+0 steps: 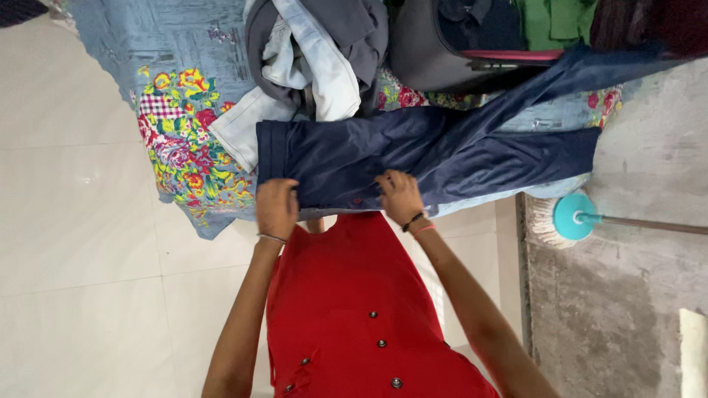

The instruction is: The person folds a pair of trousers by hand and places them into an open suitcase, then lays out and folds a pair of jeans on the bed.

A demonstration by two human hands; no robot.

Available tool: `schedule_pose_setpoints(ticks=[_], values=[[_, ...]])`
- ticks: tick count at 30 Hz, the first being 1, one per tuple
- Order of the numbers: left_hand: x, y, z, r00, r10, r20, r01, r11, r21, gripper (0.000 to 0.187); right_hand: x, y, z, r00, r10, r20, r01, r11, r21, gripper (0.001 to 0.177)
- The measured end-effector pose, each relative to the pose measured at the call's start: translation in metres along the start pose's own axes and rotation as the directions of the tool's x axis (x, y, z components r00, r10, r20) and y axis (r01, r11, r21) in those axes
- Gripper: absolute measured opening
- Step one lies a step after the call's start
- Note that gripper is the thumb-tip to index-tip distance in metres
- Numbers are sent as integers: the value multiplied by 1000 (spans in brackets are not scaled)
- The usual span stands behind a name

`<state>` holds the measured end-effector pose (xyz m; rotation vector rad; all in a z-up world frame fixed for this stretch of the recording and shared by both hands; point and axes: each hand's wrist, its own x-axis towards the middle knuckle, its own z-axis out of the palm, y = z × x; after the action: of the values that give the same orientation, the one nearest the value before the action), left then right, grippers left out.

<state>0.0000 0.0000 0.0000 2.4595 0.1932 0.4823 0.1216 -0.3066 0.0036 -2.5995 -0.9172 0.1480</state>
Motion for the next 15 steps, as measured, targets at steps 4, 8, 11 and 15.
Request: schedule_pose_setpoints(ticks=[4, 8, 11, 15], values=[[6, 1, 23, 960, 136, 244, -136, 991, -17, 18, -3, 41, -3, 999, -36, 24, 42, 939, -341, 41], [4, -7, 32, 972, 13, 234, -23, 999, 40, 20, 5, 81, -18, 989, 49, 143, 47, 800, -599, 38], [3, -8, 35, 972, 7, 233, -18, 999, 44, 21, 12, 115, -34, 993, 55, 102, 25, 754, -657, 18], [4, -10, 40, 973, -28, 228, 17, 999, 51, 23, 14, 157, -65, 996, 10, 83, 50, 726, -686, 20]])
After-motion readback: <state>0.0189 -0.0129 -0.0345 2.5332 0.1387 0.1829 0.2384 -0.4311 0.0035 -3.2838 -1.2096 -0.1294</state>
